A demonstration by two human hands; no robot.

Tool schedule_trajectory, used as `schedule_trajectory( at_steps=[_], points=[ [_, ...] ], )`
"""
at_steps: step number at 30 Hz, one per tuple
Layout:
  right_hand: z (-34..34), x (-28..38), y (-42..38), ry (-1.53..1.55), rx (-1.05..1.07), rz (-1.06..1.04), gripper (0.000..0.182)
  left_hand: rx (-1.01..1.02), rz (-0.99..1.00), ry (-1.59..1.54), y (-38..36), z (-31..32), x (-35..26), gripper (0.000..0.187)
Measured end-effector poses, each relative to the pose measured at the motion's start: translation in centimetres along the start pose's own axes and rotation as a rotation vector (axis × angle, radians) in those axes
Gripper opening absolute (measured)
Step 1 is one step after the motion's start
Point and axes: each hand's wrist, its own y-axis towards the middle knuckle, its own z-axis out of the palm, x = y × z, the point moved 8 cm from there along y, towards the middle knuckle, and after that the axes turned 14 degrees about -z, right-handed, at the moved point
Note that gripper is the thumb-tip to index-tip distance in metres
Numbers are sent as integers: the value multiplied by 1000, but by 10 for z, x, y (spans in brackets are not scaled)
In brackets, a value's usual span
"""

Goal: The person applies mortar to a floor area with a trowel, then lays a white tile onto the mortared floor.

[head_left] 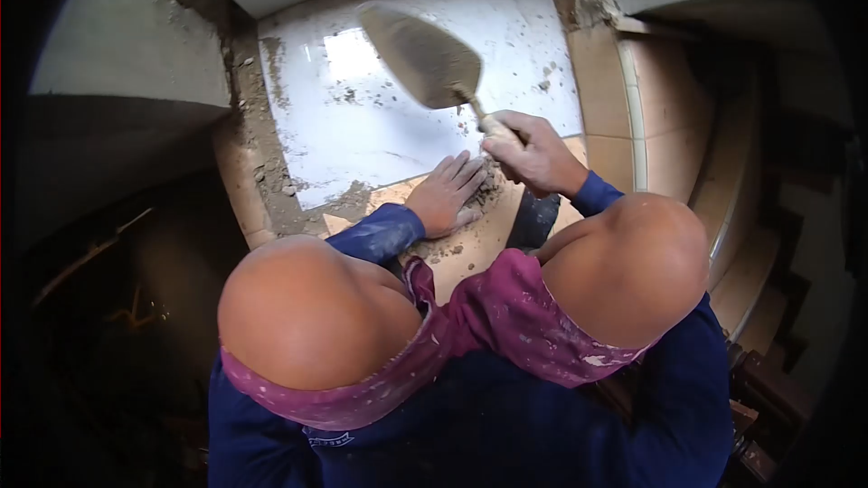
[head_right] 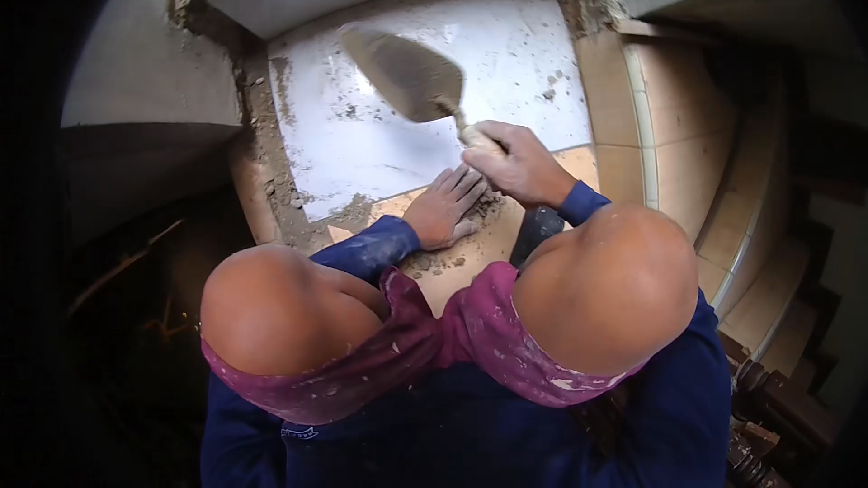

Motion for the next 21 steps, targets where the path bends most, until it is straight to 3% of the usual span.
schedule_trajectory(
  at_steps=[2,6,7,10,12,13,15,16,17,18,20,21],
  points=[
    [-5,-12,-4,-69,93,-76,30,-167,-111,-11,-13,-27,3,84],
    [-30,-38,-10,29,40,80,28,-543,-679,231,-10,-86,89,79],
    [-38,-47,-9,51,27,99,26,-536,-611,298,13,-90,83,76],
    [-57,-54,-5,20,-33,54,25,-146,-250,2,57,-33,17,68],
    [-75,-61,1,-109,-99,-93,27,131,187,1,60,6,-44,58],
    [-81,-64,0,-138,-102,-92,29,75,122,-81,59,-3,-39,56],
    [-94,-62,-3,-174,-282,-306,27,-34,-24,-255,43,-24,-11,51],
    [-99,-60,-7,-191,-373,-407,26,-245,-206,-166,31,-38,21,48],
    [-101,-67,-3,-180,-313,-256,24,-481,-356,41,16,-62,45,48],
    [-101,-72,2,-252,-312,-271,24,-580,-617,187,-5,-79,77,55],
    [-93,-89,11,-393,-310,-302,24,-744,-953,505,-66,-100,134,65],
    [-89,-93,14,-454,-277,-310,24,-728,-1168,416,-95,-106,144,69]
  ],
)
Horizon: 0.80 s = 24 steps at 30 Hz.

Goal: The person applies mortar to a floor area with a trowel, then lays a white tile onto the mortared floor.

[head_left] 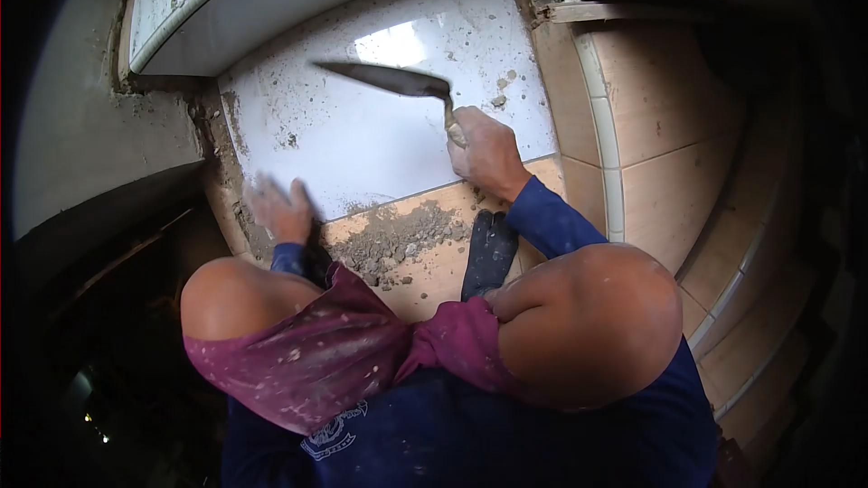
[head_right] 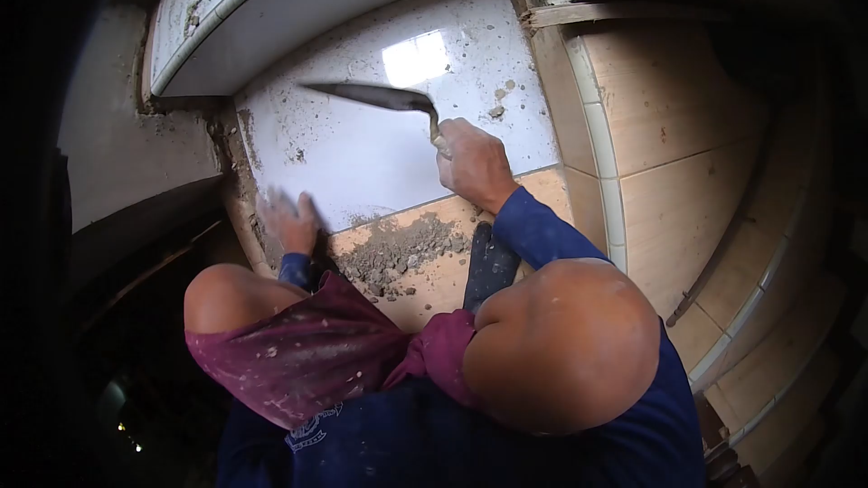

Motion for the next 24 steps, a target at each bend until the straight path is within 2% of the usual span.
schedule_trajectory(
  at_steps=[1,3,4,7,10,14,17,18,23,24],
  points=[
    [3,1,3,-57,-25,-86,23,74,-208,22,-5,-7,29,73],
    [11,3,3,-170,-65,-252,20,149,-223,38,-23,-10,46,74],
    [28,-14,0,-129,136,-118,20,187,-233,42,-33,-11,54,74],
    [28,-8,2,8,310,67,21,190,-175,-27,-40,-6,83,75],
    [40,-27,-5,-220,85,-133,28,250,-286,-46,-37,1,98,78],
    [39,-34,-5,-120,126,-35,43,259,-346,-39,-27,-4,94,81],
    [28,-43,-12,-23,81,45,54,244,-292,60,-31,-9,98,77],
    [29,-48,-19,-19,55,50,56,210,-232,-46,-30,-10,101,68],
    [42,-52,-32,-120,8,-56,66,108,-168,-82,-44,-8,109,60],
    [46,-56,-36,-160,22,-103,66,168,-237,-130,-45,-12,109,60]
  ],
)
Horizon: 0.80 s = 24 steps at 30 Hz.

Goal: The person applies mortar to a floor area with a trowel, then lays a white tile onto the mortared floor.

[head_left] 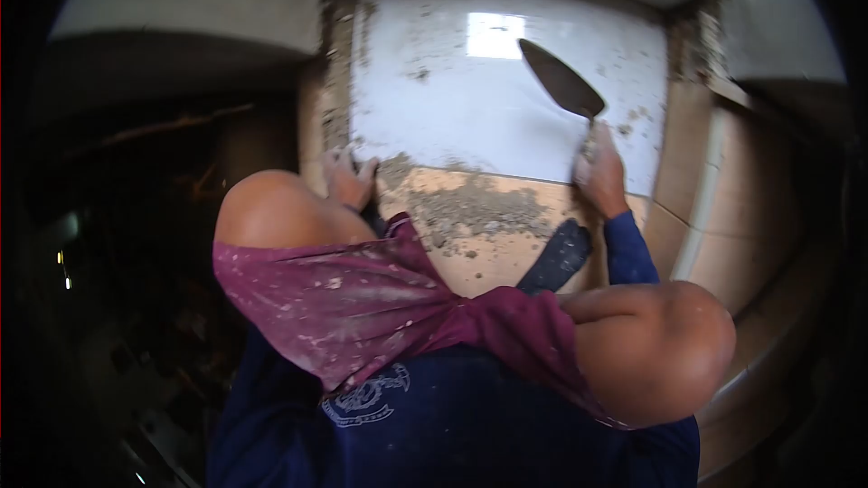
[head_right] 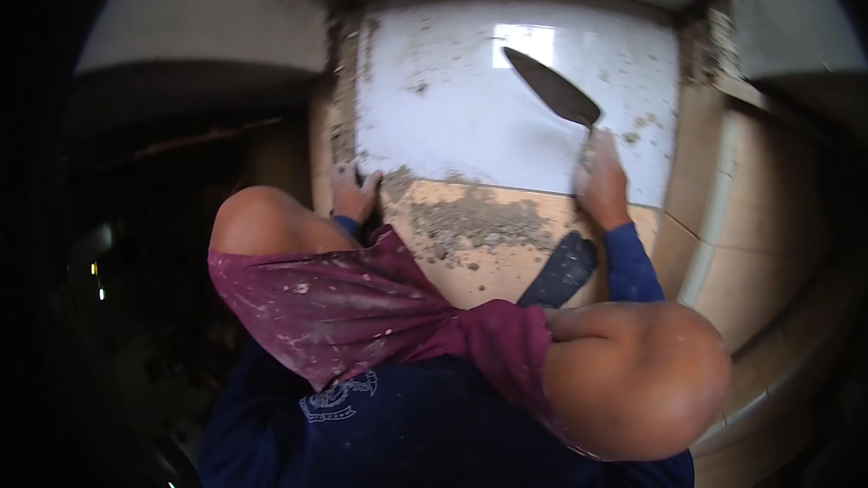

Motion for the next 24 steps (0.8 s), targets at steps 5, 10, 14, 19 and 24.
schedule_trajectory(
  at_steps=[5,10,14,19,24],
  points=[
    [-3,12,6,-24,90,3,59,129,-7,-68,-23,2,9,50],
    [0,12,17,112,155,167,43,17,327,-26,-55,-13,-41,67],
    [-9,39,68,286,259,215,20,482,874,-266,-103,29,-98,72],
    [-53,141,162,117,584,-45,24,336,716,-386,-48,9,-90,57],
    [-25,204,215,-115,817,-350,21,-41,362,-53,51,-10,-30,69]
  ],
)
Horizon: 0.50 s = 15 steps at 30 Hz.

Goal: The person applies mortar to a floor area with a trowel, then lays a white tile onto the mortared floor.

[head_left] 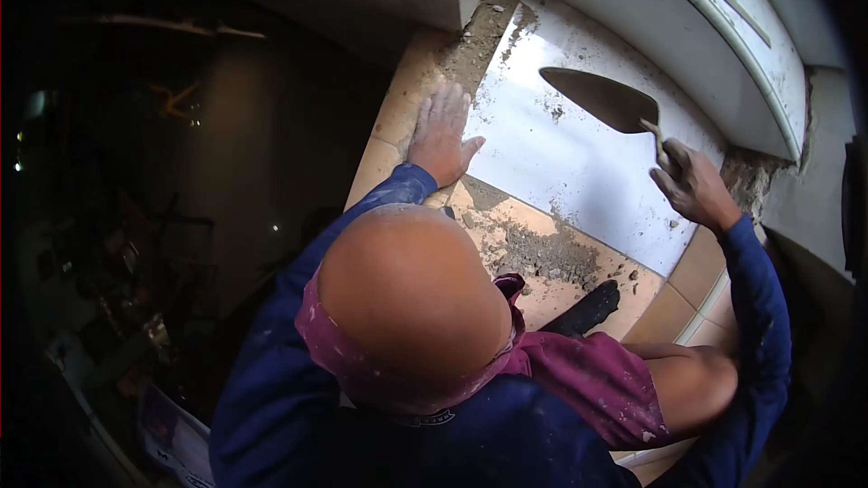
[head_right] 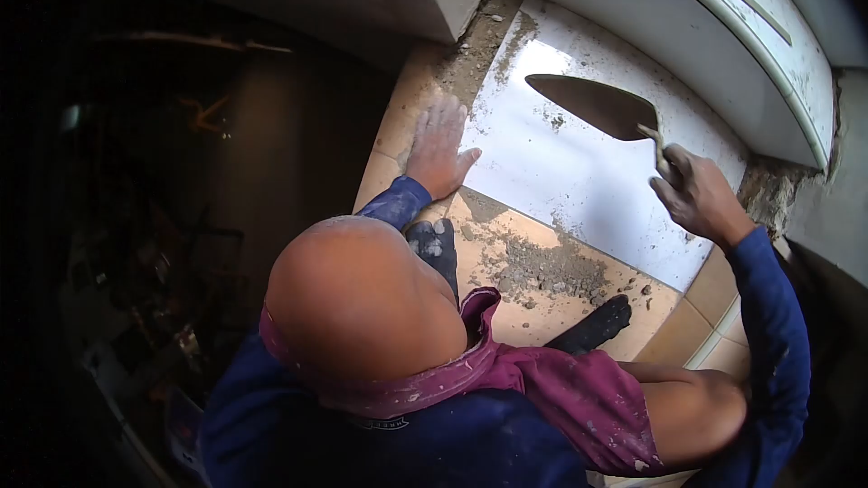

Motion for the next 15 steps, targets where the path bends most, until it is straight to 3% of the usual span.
schedule_trajectory(
  at_steps=[2,6,9,12,15],
  points=[
    [10,8,27,29,25,-29,20,14,20,-60,-17,5,0,67],
    [30,34,51,95,64,-27,20,286,-95,-317,-58,9,10,59],
    [28,46,63,22,40,-79,22,-48,-68,-233,-18,-20,18,63],
    [19,47,82,-34,7,-182,28,-50,-74,-168,-14,2,2,68],
    [13,44,84,-174,107,-22,29,44,-117,-289,-31,0,-3,73]
  ],
)
